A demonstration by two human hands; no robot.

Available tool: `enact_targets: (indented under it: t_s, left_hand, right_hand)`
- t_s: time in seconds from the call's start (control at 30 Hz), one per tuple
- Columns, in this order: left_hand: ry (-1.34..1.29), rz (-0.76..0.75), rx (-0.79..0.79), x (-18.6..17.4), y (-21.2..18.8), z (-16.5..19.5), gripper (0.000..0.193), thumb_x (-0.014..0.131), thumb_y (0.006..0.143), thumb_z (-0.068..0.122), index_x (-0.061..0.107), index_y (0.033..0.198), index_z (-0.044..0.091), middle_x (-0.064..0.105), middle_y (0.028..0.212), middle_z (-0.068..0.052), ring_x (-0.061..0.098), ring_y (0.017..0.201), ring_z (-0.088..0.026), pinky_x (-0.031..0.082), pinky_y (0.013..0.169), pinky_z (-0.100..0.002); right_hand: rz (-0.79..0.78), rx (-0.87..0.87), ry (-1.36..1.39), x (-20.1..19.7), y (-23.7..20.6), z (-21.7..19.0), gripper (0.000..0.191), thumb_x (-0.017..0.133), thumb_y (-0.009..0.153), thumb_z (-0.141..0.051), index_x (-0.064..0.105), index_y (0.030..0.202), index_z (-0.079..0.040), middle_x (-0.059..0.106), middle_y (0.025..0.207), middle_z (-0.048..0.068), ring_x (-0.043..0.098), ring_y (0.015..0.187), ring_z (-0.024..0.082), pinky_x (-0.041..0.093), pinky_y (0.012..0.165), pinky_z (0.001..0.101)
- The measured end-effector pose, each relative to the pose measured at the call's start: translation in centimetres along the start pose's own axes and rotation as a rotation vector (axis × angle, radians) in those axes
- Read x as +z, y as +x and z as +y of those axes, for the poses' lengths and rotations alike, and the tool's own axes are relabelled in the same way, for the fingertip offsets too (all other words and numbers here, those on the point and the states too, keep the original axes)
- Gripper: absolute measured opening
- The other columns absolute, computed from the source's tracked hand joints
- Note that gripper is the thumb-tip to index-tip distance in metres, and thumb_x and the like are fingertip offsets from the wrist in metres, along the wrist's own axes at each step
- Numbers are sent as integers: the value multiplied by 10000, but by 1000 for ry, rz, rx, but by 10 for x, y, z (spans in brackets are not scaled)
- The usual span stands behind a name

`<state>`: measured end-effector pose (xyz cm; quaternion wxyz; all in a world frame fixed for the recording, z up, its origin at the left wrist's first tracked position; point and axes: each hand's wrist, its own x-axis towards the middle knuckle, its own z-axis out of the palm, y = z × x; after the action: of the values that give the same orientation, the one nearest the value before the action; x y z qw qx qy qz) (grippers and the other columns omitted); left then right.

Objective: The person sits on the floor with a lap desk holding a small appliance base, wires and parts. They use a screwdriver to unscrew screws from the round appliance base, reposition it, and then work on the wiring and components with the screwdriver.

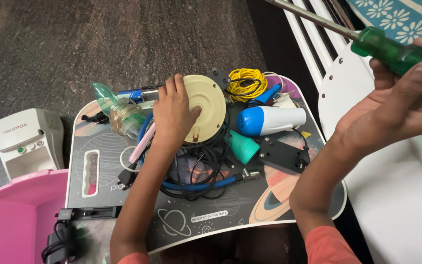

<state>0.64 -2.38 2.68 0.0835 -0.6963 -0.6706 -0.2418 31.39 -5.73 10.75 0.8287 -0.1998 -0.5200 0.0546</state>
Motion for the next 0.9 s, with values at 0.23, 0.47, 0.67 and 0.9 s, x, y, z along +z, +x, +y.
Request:
enact_targets:
  t_s: [0.23,0.47,0.67,0.9]
  left_hand:
    - [-7,-5,-6,1,0,-1,956,908,664,344,418,1406,-7,552,1297,-170,595,1151,-364,568,819,-483]
    - [-57,-11,-7,2,1,-3,964,912,658,322,412,1411,-13,539,1324,-185,587,1146,-391,563,814,-491]
    - [-180,-3,-1,4,-1,-8,951,935,636,226,417,1406,15,527,1332,-203,556,1174,-435,523,871,-524]
    - [-344,-13,162,10,1,-25,941,906,643,86,430,1454,67,508,1390,-204,530,1207,-464,473,1003,-493]
  right_hand:
    - [2,-8,6,2,-1,-1,439,646,1211,-269,560,1316,149,664,1266,187,712,990,270,639,828,315]
    - [-73,78,46,-10,2,5,408,730,1177,-234,519,1301,92,670,1211,211,754,897,310,660,708,372]
    - [-434,165,-26,-17,1,22,498,794,1167,-181,375,1421,-90,668,1151,197,729,999,275,613,805,382]
    - [-639,465,-6,-25,1,38,470,713,1142,-17,373,1466,-30,651,1233,213,702,1044,242,595,920,360]
